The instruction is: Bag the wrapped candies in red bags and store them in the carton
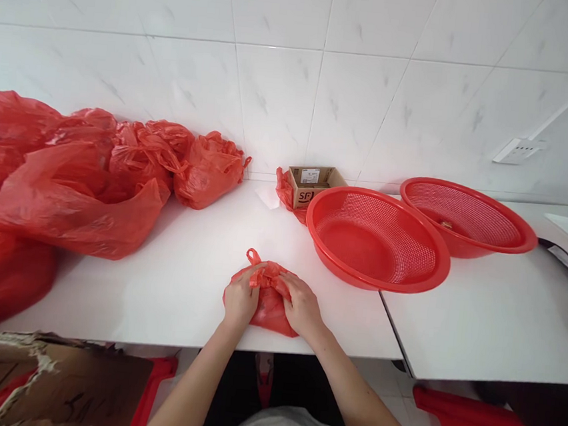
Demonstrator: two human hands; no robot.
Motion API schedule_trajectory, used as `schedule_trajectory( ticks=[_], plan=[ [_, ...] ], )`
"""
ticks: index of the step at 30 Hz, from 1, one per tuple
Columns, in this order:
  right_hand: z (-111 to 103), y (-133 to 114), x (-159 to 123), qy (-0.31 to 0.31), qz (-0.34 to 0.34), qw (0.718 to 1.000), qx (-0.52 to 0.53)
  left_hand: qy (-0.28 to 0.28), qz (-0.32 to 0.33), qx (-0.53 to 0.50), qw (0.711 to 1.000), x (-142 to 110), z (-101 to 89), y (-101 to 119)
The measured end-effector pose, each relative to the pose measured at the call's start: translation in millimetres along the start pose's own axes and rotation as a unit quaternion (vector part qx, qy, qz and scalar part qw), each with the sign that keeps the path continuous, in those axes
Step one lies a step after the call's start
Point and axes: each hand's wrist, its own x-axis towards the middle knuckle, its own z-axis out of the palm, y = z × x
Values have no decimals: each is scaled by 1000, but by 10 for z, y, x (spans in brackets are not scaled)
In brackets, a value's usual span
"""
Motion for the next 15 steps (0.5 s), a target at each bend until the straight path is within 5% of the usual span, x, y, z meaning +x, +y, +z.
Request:
schedule_trajectory(
  ticks=[9, 15],
  plan=[
    [18, 24, -22, -3, 1, 1000, 3, 9, 18, 7, 1000, -10, 36, -50],
    [-355, -356, 60, -34, -12, 991, 128, 25, 57, 22, 998, 28, -194, 166]
  ],
)
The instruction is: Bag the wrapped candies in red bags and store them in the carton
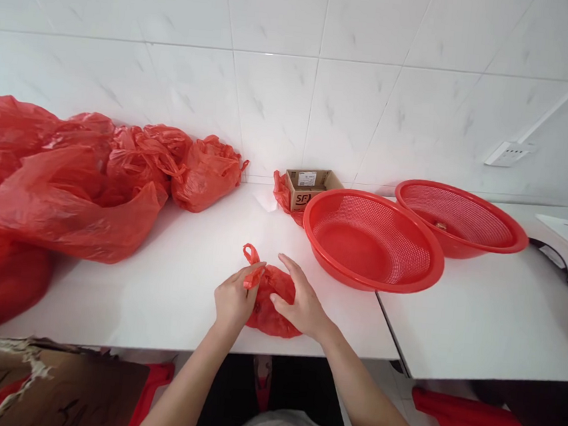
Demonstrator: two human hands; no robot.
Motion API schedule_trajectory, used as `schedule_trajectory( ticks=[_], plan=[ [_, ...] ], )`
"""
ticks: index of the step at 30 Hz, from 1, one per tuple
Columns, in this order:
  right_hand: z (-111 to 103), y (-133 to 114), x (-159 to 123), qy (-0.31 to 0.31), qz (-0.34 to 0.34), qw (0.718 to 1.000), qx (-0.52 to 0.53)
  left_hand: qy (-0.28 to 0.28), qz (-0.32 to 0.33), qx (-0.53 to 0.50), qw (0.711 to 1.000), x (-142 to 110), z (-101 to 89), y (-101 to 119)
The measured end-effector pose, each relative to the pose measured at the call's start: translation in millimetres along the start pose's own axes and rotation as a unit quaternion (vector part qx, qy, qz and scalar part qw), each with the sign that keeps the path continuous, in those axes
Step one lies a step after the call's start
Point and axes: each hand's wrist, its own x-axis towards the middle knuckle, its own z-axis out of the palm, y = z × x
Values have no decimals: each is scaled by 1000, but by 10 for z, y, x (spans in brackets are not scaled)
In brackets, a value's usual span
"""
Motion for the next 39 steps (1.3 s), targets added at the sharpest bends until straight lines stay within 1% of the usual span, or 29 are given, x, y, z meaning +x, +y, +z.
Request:
schedule_trajectory(
  ticks=[3, 4, 5, 7, 9, 12, 14, 17, 19, 23, 26, 29, 30, 31, 33, 34, 35, 36, 38, 39],
  plan=[
    [-87, -317, 148, 11, -73, 997, 39, 10, 63, -5, 998, 100, -181, 202],
    [-96, -398, 206, 24, -80, 994, 69, 6, 73, -24, 997, 132, -232, 264],
    [-99, -462, 264, 38, -75, 990, 113, -1, 70, -50, 996, 160, -276, 318],
    [-93, -537, 377, 51, -39, 973, 222, -23, 37, -104, 994, 198, -338, 392],
    [-88, -556, 481, 43, 7, 953, 299, -46, 0, -148, 988, 213, -370, 427],
    [-88, -541, 610, -1, 58, 943, 327, -66, -22, -228, 971, 212, -372, 441],
    [-82, -528, 664, -15, 70, 932, 356, -69, -38, -295, 952, 207, -356, 440],
    [-47, -505, 693, 12, 71, 910, 408, -58, -83, -368, 924, 201, -328, 425],
    [-12, -480, 695, 25, 67, 907, 416, -52, -101, -393, 913, 199, -316, 413],
    [14, -459, 708, 35, 69, 912, 403, -48, -111, -430, 895, 199, -309, 407],
    [-40, -507, 691, 43, 72, 931, 354, -25, -132, -442, 887, 205, -320, 416],
    [-101, -558, 595, 68, 58, 959, 270, -12, -146, -448, 882, 220, -348, 421],
    [-109, -563, 550, 55, 52, 967, 242, -11, -146, -452, 880, 225, -357, 420],
    [-110, -559, 504, 29, 45, 974, 221, -13, -142, -458, 877, 229, -365, 420],
    [-93, -527, 427, -22, 38, 977, 209, -18, -133, -474, 871, 227, -372, 416],
    [-79, -502, 402, -25, 41, 974, 222, -20, -132, -481, 866, 222, -370, 412],
    [-64, -474, 389, -8, 49, 968, 246, -20, -137, -489, 861, 214, -366, 407],
    [-52, -446, 386, 26, 60, 958, 280, -18, -146, -498, 855, 205, -359, 399],
    [-37, -395, 404, 86, 85, 921, 371, -4, -167, -529, 832, 184, -347, 372],
    [-35, -372, 418, 94, 96, 896, 424, 5, -176, -552, 815, 173, -344, 350]
  ],
)
